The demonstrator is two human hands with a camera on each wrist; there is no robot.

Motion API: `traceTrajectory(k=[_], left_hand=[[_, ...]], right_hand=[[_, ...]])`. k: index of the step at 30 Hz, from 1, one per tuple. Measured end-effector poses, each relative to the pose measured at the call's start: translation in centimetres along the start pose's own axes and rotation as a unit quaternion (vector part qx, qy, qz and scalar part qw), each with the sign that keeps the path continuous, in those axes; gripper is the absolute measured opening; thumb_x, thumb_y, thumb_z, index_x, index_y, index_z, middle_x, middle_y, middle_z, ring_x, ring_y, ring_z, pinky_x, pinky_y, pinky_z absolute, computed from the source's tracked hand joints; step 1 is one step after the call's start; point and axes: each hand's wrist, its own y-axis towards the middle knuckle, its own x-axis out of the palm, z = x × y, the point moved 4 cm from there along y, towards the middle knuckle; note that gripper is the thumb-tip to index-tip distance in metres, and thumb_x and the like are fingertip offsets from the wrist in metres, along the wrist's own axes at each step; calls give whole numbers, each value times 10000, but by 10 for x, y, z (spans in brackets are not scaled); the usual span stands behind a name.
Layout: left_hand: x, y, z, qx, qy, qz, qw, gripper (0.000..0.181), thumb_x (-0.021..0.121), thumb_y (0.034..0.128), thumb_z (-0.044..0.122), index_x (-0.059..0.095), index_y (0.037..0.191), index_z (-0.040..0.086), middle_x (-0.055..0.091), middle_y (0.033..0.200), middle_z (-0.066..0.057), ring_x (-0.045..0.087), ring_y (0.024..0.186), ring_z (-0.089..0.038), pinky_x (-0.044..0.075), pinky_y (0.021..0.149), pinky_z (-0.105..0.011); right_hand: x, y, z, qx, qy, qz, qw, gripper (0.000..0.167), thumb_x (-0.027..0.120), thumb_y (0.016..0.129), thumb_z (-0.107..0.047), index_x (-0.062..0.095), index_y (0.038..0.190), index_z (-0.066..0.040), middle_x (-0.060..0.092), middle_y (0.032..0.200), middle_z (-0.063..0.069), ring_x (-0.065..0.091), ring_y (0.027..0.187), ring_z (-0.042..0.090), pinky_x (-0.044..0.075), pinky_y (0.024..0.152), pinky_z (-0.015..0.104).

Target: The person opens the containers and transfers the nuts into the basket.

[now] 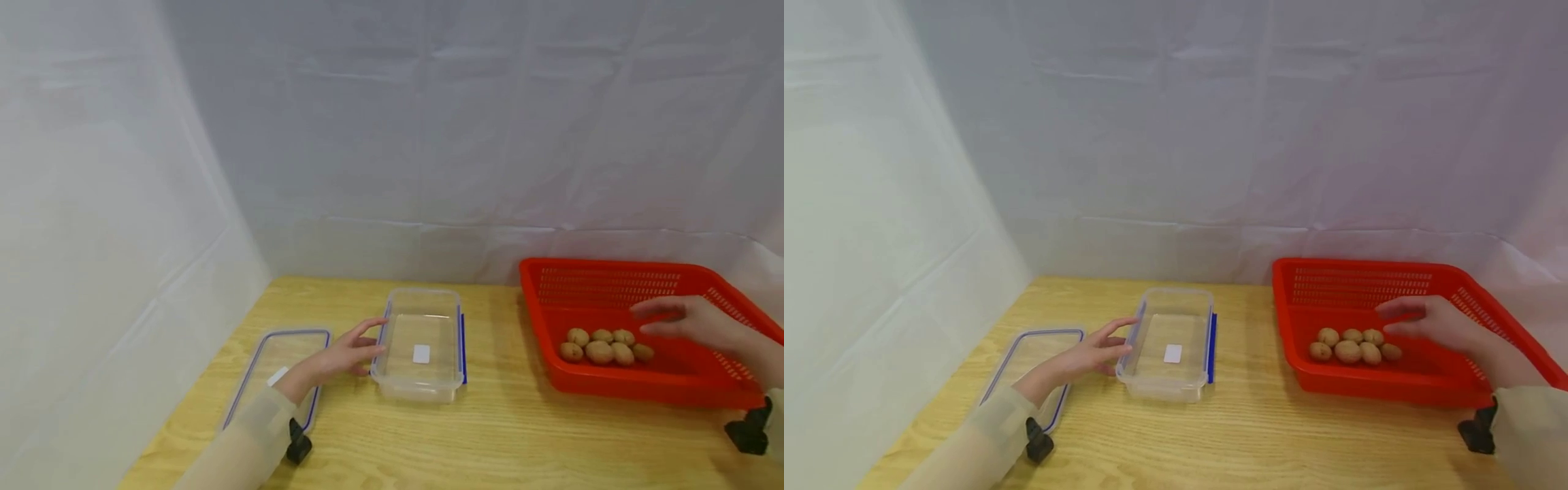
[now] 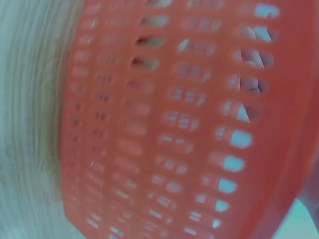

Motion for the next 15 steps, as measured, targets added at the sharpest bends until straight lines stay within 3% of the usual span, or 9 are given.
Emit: traceTrajectory(k=[4, 7, 11, 15], left_hand=[[-2, -1, 1, 55, 45, 25, 10000, 619, 573, 998, 277, 271, 1528, 177, 305, 1473, -310, 449, 1249, -396, 525, 782, -402], [-6, -1, 3, 134, 147, 45, 9998, 609, 568, 1001, 261, 277, 1527, 165, 289, 1490, -300, 442, 1256, -394, 504, 773, -412], [-14, -2, 10, 257, 375, 112, 9989, 620, 562, 1002, 277, 263, 1533, 157, 237, 1530, -275, 344, 1338, -427, 443, 904, -543], [-22, -3, 26, 489, 560, 246, 9969, 616, 554, 1005, 267, 264, 1533, 138, 225, 1547, -242, 263, 1378, -447, 313, 999, -652]], right_hand=[[0, -2, -15, -217, 108, 160, 9996, 430, 726, 888, -221, 628, 1235, 13, 655, 1172, 166, 514, 934, -110, 510, 734, 251], [1, -2, -26, -501, 222, 276, 9981, 377, 725, 888, -169, 642, 1219, -8, 683, 1131, 52, 549, 942, -81, 516, 732, 239], [2, -1, -41, -703, 448, 357, 9959, 358, 720, 891, -147, 642, 1217, -20, 677, 1099, -92, 602, 945, -24, 512, 736, 210], [6, 0, -58, -699, 661, 407, 9945, 379, 710, 903, -163, 619, 1245, -26, 667, 1083, -143, 629, 921, 11, 518, 737, 217]])
